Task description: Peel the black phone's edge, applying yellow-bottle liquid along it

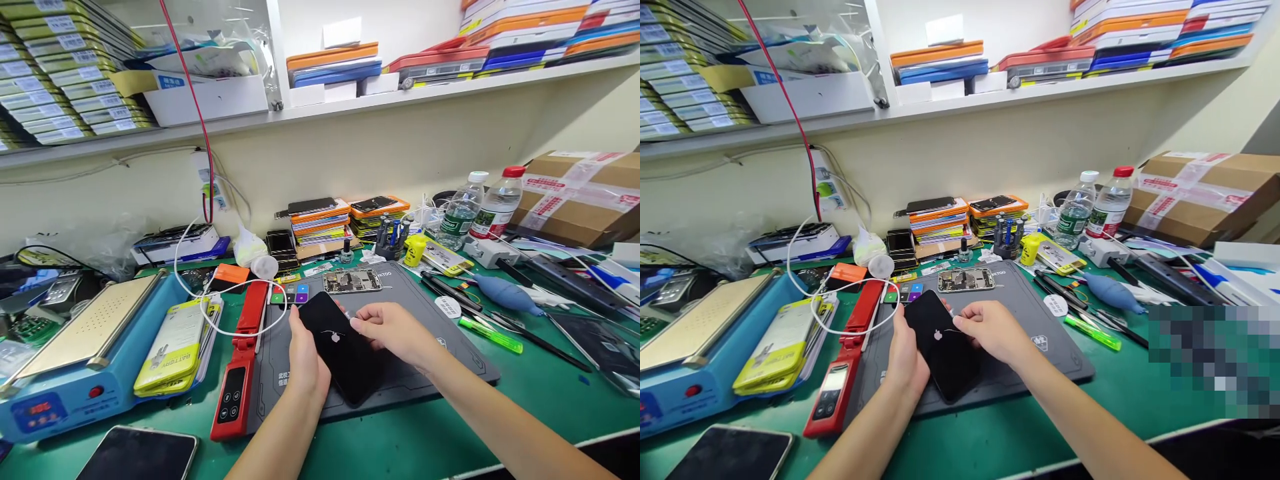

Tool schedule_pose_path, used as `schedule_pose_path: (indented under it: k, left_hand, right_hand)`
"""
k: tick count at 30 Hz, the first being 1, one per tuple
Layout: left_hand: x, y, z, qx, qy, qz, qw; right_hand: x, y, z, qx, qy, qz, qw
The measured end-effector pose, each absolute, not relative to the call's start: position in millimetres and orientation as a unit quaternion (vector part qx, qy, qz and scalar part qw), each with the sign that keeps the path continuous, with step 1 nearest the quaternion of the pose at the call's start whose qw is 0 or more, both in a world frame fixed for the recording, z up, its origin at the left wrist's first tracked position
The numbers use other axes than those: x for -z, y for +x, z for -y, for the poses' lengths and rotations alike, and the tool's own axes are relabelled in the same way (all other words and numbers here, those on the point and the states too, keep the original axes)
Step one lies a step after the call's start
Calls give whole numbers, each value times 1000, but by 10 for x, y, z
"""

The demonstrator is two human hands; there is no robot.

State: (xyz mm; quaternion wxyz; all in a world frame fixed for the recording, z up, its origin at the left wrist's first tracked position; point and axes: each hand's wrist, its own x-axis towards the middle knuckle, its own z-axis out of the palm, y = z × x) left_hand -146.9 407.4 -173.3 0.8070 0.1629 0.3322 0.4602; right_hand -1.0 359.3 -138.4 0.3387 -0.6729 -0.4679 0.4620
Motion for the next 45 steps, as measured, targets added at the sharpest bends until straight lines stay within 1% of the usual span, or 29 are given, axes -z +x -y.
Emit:
schedule_pose_path:
  k: [3, 5, 11, 14, 17, 24, 27, 30, 33, 36, 38, 40, 42, 45]
  left_hand:
    - [1731, -1466, -4074, -465, 159, -339, 802]
    - [1739, -1466, -4073, -465, 159, -340, 802]
    - [1767, -1478, -4062, -471, 153, -351, 795]
    - [1768, -1483, -4062, -475, 152, -344, 796]
    - [1764, -1485, -4061, -473, 156, -339, 798]
    - [1735, -1490, -4054, -469, 166, -335, 800]
    - [1734, -1487, -4065, -471, 164, -336, 799]
    - [1740, -1482, -4076, -474, 167, -335, 797]
    - [1740, -1479, -4074, -477, 164, -330, 798]
    - [1738, -1487, -4066, -481, 161, -324, 799]
    - [1738, -1500, -4061, -486, 168, -328, 792]
    - [1736, -1512, -4058, -485, 178, -332, 789]
    - [1727, -1516, -4056, -481, 180, -326, 793]
    - [1703, -1504, -4051, -485, 171, -302, 803]
  right_hand:
    - [1410, -6, -3618, -483, -663, 463, 335]
    - [1411, -30, -3608, -467, -676, 467, 328]
    - [1362, -192, -3431, -272, -761, 500, 312]
    - [1373, -190, -3356, -251, -770, 507, 295]
    - [1428, -96, -3369, -295, -760, 498, 295]
    - [1519, 87, -3504, -504, -665, 446, 324]
    - [1500, 95, -3528, -542, -646, 427, 326]
    - [1498, 84, -3530, -543, -647, 425, 327]
    - [1513, 38, -3487, -485, -683, 433, 331]
    - [1503, -48, -3404, -378, -739, 449, 333]
    - [1479, -106, -3355, -302, -763, 478, 314]
    - [1454, -146, -3330, -251, -771, 507, 292]
    - [1438, -160, -3327, -240, -769, 519, 287]
    - [1425, -151, -3340, -253, -763, 513, 302]
